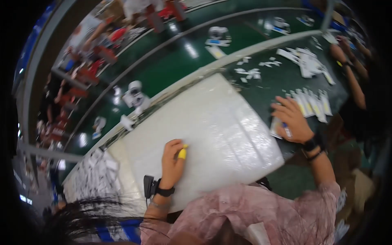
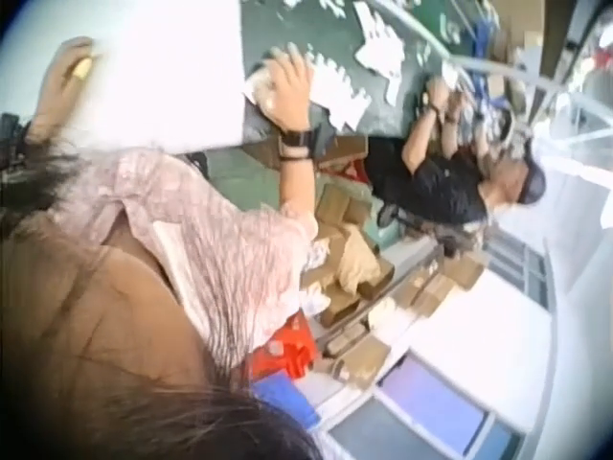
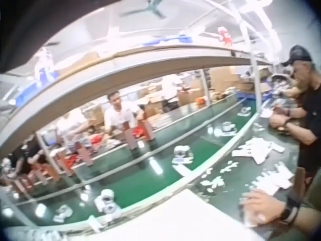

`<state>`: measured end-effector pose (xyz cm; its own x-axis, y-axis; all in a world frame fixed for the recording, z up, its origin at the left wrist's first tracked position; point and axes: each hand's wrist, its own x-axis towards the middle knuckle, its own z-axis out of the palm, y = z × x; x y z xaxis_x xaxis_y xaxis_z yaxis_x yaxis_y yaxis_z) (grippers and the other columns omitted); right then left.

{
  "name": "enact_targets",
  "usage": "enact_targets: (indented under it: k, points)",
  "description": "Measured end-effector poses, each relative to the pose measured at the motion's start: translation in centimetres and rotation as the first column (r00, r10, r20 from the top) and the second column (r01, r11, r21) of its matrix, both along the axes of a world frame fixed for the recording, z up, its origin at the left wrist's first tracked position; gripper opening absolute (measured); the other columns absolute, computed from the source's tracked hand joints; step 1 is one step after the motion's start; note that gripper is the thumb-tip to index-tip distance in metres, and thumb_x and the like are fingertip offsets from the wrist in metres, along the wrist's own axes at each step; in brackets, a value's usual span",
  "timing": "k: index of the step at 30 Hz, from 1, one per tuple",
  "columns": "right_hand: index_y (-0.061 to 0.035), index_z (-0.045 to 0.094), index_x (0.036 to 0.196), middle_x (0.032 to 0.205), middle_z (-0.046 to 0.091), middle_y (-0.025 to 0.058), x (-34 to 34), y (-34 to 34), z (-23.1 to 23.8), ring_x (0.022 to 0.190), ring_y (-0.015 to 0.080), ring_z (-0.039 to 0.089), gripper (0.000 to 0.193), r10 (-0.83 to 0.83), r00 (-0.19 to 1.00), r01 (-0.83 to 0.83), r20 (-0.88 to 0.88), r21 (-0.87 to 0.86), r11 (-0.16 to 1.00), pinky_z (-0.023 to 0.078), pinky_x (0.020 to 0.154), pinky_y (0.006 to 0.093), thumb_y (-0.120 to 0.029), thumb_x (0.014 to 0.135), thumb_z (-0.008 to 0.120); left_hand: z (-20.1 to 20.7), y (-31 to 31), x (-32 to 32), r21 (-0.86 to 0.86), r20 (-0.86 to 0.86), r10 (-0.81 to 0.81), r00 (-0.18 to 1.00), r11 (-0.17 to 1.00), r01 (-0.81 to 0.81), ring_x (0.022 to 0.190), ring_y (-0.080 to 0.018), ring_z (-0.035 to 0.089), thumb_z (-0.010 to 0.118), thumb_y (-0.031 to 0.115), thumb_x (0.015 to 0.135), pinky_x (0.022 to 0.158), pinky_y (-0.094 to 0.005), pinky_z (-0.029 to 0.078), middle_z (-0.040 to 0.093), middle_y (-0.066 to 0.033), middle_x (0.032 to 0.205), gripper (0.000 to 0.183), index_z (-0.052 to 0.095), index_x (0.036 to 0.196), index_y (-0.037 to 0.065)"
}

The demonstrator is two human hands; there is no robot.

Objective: The person marks white plastic components with a pen, then picks up a housing and inserts a small electronic part into it. After pressing the component into place, they set the assembled unit aside on the green workbench.

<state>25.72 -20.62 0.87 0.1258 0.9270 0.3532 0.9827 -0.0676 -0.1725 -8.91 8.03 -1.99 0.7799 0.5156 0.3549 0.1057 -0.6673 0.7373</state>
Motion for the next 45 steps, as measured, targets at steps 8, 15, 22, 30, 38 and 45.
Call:
enact_targets:
  k: [8, 15, 22, 30, 38, 45]
  points:
    - [-0.0041, 0.061, 0.107, 0.120, 0.063, 0.0136, -6.8, 6.1, 1.9, 0.119, 0.0360, 0.056, 0.032, 0.055, 0.996, -0.049, -0.066, 0.094, 0.994, 0.042, 0.100, 0.0478, 0.001, 0.076, 0.060, 3.1, 10.7, -6.3, -0.035, -0.176, 0.311, 0.934, 0.946, -0.321, 0.099, -0.0182, 0.061, 0.063, 0.001, 0.087, 0.079, -0.0279, 0.050, 0.061, -0.0083, 0.115, 0.030, 0.063, 0.117, 0.005]
    - [-0.0032, 0.062, 0.113, 0.118, 0.061, 0.0118, -10.1, 10.5, 0.7, 0.119, 0.0328, 0.053, 0.041, 0.052, 0.998, -0.050, 0.021, -0.079, 0.996, 0.042, 0.099, 0.0444, 0.003, 0.074, 0.055, 2.6, 31.8, -18.7, 0.412, -0.290, 0.723, 0.627, 0.686, -0.600, 0.096, -0.0374, 0.067, 0.069, 0.023, 0.081, 0.085, -0.0419, 0.052, 0.069, -0.0247, 0.099, 0.038, 0.066, 0.109, -0.002]
    - [-0.0035, 0.063, 0.101, 0.099, 0.065, 0.0129, -12.5, 13.6, 2.5, 0.097, 0.0340, 0.059, 0.030, -0.005, 0.999, 0.009, 0.034, -0.099, 0.995, 0.043, 0.085, 0.0443, 0.005, 0.073, 0.056, -0.2, 44.6, -23.7, 0.592, -0.225, 0.971, 0.082, 0.203, -0.780, 0.109, -0.0376, 0.062, 0.063, 0.023, 0.083, 0.092, -0.0470, 0.049, 0.067, -0.0185, 0.112, 0.040, 0.063, 0.119, 0.004]
    - [-0.0064, 0.064, 0.099, 0.100, 0.066, 0.0101, -17.2, 17.6, 3.7, 0.095, 0.0324, 0.061, 0.029, 0.155, 0.976, -0.169, -0.153, -0.084, 0.982, 0.045, 0.083, 0.0432, 0.003, 0.072, 0.060, -3.4, 50.4, -26.6, 0.704, -0.243, 0.970, 0.012, 0.185, -0.685, 0.103, -0.0341, 0.060, 0.059, 0.025, 0.082, 0.085, -0.0484, 0.040, 0.071, -0.0132, 0.100, 0.022, 0.075, 0.090, 0.011]
    - [-0.0090, 0.066, 0.111, 0.103, 0.069, 0.0086, -20.5, 21.1, 3.7, 0.094, 0.0296, 0.064, 0.032, 0.314, 0.886, -0.349, -0.342, -0.045, 0.936, 0.048, 0.085, 0.0408, -0.002, 0.080, 0.063, 4.7, 44.3, -25.1, 0.267, 0.008, 0.826, 0.564, 0.542, -0.797, 0.068, -0.0332, 0.060, 0.057, 0.026, 0.086, 0.064, -0.0453, 0.046, 0.065, -0.0150, 0.075, 0.027, 0.066, 0.081, 0.002]
    - [-0.0035, 0.064, 0.117, 0.101, 0.070, 0.0141, -23.0, 22.8, 2.7, 0.089, 0.0278, 0.068, 0.026, 0.201, 0.498, -0.397, -0.844, -0.015, 0.918, 0.053, 0.079, 0.0341, -0.012, 0.092, 0.062, 11.6, 26.2, -14.8, -0.322, 0.014, 0.413, 0.910, 0.864, -0.387, 0.061, -0.0054, 0.046, 0.054, 0.012, 0.092, 0.055, -0.0242, 0.036, 0.052, 0.0033, 0.069, 0.016, 0.061, 0.083, 0.001]
